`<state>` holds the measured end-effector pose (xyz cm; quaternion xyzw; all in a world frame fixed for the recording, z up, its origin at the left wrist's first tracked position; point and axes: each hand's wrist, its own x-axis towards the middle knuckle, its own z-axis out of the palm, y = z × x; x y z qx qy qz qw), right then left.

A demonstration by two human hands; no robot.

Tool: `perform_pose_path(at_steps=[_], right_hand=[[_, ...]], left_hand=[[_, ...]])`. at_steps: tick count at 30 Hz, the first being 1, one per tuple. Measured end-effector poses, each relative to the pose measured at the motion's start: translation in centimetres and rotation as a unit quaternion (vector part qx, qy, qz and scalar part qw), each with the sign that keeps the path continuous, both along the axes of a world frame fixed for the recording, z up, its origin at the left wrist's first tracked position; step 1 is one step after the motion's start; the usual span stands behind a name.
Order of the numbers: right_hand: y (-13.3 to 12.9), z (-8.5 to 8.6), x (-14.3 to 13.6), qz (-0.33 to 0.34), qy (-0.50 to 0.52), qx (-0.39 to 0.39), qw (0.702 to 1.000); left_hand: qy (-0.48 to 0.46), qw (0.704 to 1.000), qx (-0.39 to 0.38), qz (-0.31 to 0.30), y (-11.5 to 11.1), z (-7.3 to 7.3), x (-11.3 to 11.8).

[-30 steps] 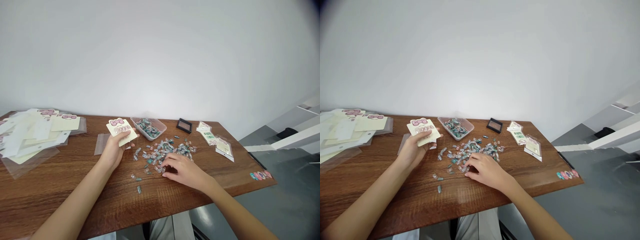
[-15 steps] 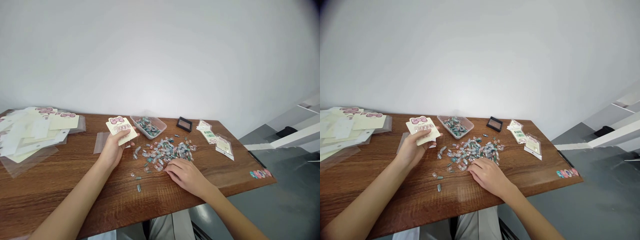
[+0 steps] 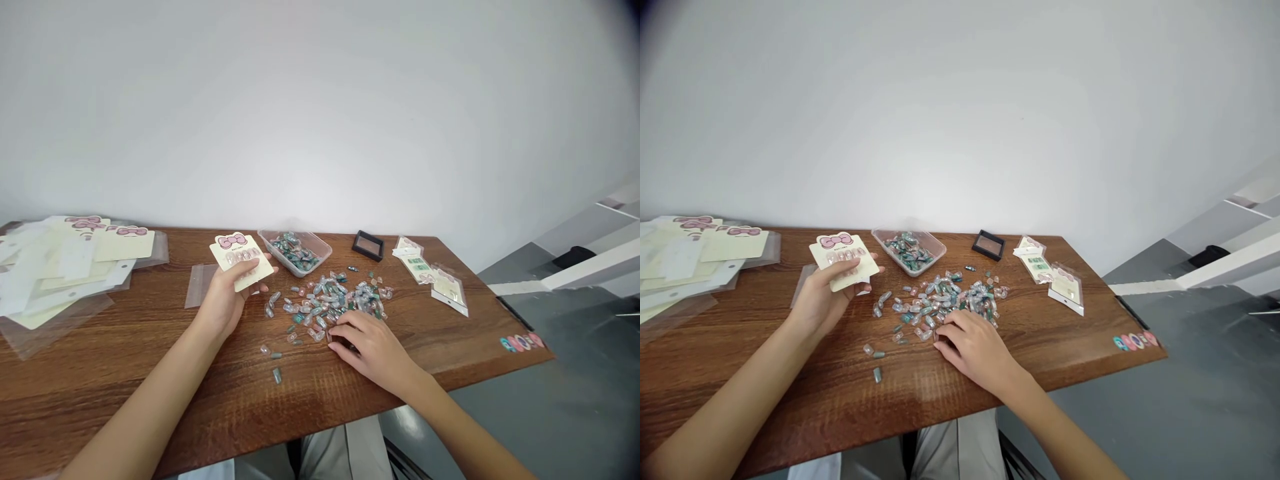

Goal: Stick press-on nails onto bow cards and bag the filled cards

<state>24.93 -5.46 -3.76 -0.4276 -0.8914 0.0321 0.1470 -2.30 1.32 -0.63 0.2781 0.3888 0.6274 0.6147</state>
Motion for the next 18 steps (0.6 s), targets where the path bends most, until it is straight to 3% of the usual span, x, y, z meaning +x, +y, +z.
perform_pose_path(at_steps=[5, 13, 18], right_hand=[[0.4, -0.2, -0.2, 0.028, -0.012, 0.018, 0.999], [0.4, 1.0, -0.6, -0.029, 0.021, -0.047, 0.998], [0.9, 0.8, 0.0, -0.057, 0.012, -0.043, 0.997]], left_hand=[[-0.002, 1.000, 0.000, -0.002, 0.1, -0.2, -0.1], [-0.006, 1.000, -0.003, 0.000, 0.0, 0.1, 0.0], [-0.010, 1.000, -0.001, 0.000, 0.0, 0.1, 0.0]])
